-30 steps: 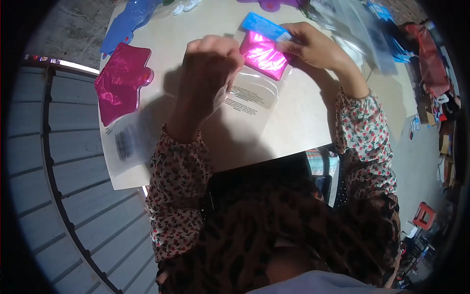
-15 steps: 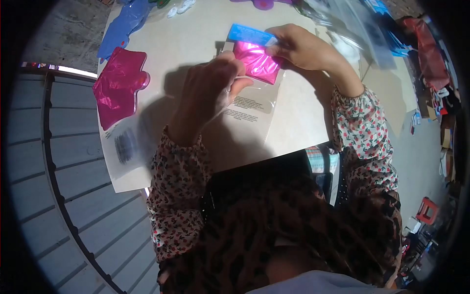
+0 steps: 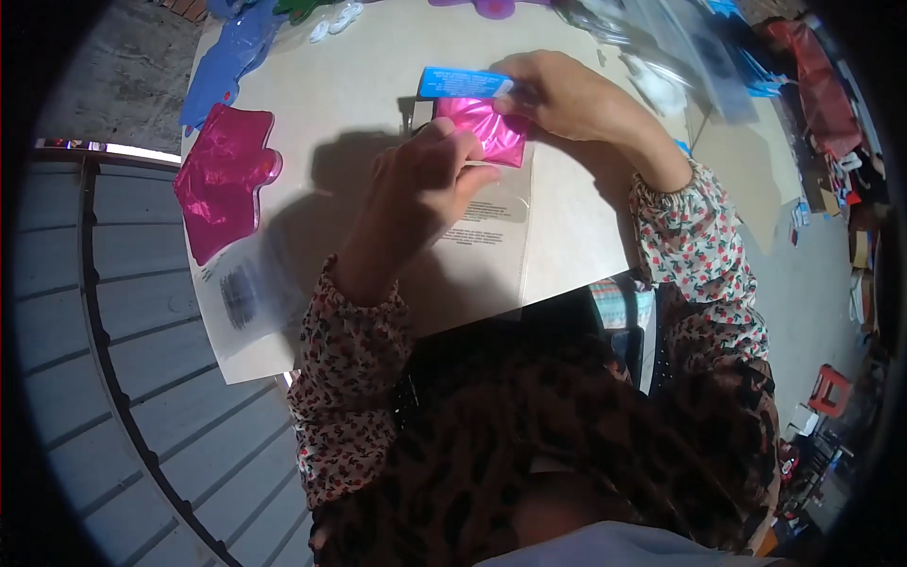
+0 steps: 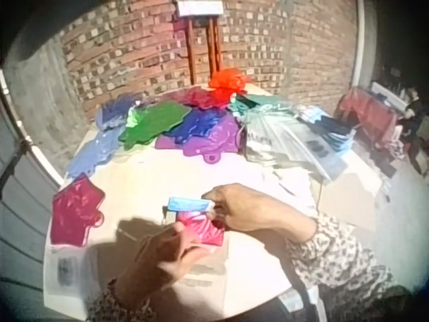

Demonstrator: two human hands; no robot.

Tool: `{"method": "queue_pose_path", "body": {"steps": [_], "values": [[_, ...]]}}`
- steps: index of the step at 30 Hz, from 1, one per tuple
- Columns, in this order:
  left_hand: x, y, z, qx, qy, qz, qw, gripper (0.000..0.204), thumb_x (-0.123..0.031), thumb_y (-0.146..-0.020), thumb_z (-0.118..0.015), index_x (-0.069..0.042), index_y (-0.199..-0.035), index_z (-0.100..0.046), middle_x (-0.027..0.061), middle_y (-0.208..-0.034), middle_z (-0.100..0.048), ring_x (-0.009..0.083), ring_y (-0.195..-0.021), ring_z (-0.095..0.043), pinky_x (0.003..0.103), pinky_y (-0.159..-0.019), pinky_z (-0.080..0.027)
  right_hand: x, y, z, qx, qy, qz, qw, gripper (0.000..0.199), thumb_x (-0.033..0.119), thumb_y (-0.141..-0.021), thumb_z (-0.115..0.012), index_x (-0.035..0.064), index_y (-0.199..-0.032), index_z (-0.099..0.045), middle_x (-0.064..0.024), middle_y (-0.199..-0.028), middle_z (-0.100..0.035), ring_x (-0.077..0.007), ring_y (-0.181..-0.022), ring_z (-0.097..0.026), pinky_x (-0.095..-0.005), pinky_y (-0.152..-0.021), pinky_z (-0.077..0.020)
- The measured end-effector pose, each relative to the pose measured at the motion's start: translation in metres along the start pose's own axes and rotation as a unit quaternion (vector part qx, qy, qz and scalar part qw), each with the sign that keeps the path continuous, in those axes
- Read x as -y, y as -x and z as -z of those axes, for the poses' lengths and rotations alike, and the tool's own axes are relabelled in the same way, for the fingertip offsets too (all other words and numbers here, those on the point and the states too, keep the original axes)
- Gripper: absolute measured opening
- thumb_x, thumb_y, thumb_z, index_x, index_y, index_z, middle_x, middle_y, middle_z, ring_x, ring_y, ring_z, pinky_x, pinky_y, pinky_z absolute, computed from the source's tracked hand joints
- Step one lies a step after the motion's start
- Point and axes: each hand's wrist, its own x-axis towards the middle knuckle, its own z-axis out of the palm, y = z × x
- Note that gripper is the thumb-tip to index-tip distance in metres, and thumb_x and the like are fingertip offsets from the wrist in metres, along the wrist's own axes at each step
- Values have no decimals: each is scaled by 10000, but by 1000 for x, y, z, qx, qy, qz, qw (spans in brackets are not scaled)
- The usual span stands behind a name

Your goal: The person is sorting, stacking, and labeling colorful metallic plastic sheets.

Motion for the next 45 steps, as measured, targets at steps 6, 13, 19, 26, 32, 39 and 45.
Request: {"method": "queue_pose_path", "body": {"steps": [6,13,19,26,32,39,45], "values": [[-5,-1,-6,-15,10,-2,1000,252,-49,-712,-701,-54,-839,-483,108,-793,-543,306,-617,-577,378,-519,-456,2,0,0,15,-12,-20,1000,151,139,-830,-588,-9,-859,-592,-160,-657,-586,-280,-603,-543,-379,-606,-425],[-4,1,-12,-3,40,16,999,205,-34,-721,-681,-53,-815,-500,108,-826,-542,315,-636,-577,392,-536,-457,11,-1,8,90,8,-93,992,186,94,-844,-561,-24,-985,-586,-199,-765,-604,-251,-668,-528,-353,-680,-439],[-10,1,-14,13,19,18,1000,177,-30,-737,-660,-51,-820,-505,121,-817,-545,320,-659,-575,391,-550,-456,6,1,6,88,7,-73,993,177,84,-838,-568,-36,-966,-588,-193,-748,-605,-248,-655,-525,-353,-677,-439],[-15,-1,-12,29,69,31,997,175,43,-714,-644,22,-807,-497,137,-731,-534,276,-630,-555,337,-565,-442,11,2,6,93,-10,-79,992,176,86,-839,-570,-39,-961,-589,-178,-729,-605,-223,-646,-520,-343,-664,-439],[-14,-1,-16,13,104,26,994,154,34,-738,-620,4,-846,-514,136,-753,-555,269,-645,-564,327,-583,-454,9,2,6,100,-16,-93,990,169,83,-838,-566,-39,-953,-591,-171,-720,-601,-205,-642,-513,-334,-655,-439],[-13,-2,-18,48,147,60,986,113,-4,-770,-597,-37,-859,-535,142,-759,-575,302,-677,-586,351,-602,-471,4,3,3,71,-20,-76,994,183,133,-794,-602,-25,-887,-617,-170,-704,-619,-275,-652,-597,-374,-631,-456],[-13,-2,-18,18,116,61,991,142,-45,-768,-627,-38,-876,-536,136,-789,-584,297,-697,-595,369,-612,-474,3,5,-1,90,-60,-58,992,185,126,-797,-605,-27,-900,-619,-164,-703,-622,-246,-632,-593,-358,-622,-463]]}}
